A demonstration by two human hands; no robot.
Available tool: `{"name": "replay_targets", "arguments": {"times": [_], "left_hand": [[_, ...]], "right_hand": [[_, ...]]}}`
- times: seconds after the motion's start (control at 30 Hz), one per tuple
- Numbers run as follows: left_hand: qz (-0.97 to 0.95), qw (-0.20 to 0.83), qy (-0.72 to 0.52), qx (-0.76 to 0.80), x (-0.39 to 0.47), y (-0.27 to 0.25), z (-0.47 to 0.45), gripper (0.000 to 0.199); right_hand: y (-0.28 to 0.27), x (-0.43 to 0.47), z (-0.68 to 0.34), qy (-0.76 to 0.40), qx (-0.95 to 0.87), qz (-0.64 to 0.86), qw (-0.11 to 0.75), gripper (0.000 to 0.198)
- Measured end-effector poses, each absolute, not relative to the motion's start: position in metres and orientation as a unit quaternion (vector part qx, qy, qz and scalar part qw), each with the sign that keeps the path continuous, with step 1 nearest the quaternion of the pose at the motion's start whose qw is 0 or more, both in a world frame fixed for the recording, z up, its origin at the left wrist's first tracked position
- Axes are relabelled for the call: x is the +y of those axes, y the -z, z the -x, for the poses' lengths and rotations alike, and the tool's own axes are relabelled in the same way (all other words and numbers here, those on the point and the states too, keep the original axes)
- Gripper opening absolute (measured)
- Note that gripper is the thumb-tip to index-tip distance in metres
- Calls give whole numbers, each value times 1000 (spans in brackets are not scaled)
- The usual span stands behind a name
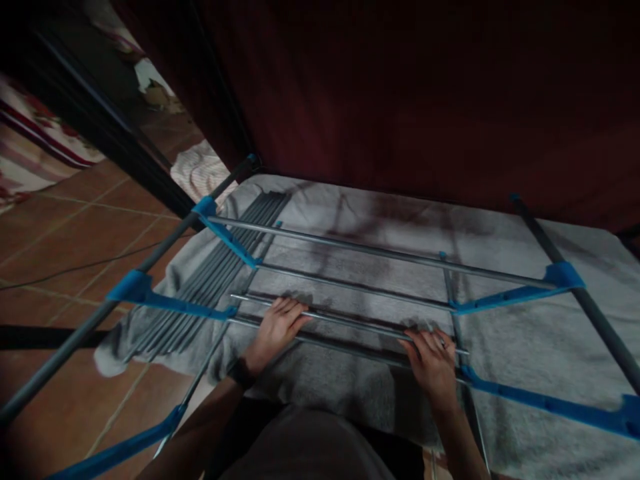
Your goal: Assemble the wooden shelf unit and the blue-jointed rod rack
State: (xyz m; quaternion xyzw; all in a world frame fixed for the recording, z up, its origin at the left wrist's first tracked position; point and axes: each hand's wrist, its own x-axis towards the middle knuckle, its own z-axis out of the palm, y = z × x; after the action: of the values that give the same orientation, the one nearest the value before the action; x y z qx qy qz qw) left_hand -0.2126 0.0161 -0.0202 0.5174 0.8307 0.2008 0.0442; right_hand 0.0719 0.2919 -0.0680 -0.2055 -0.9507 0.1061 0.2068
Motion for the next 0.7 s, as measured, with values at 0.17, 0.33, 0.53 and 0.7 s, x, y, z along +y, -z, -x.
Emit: {"name": "replay_targets", "arguments": {"times": [0.17,0.33,0.53,0.7], "left_hand": [[-511,44,-205,833,16,19,210,35],[-514,48,-216,829,16,20,210,34],[-514,44,-235,824,15,25,211,34],[-515,34,-216,829,16,29,211,31]], "right_hand": [[73,295,-74,-82,-953,206,205,44],[73,297,-72,-60,-948,198,241,47],[68,296,-72,-33,-953,172,246,41],[66,296,-72,-25,-958,162,237,42]]}}
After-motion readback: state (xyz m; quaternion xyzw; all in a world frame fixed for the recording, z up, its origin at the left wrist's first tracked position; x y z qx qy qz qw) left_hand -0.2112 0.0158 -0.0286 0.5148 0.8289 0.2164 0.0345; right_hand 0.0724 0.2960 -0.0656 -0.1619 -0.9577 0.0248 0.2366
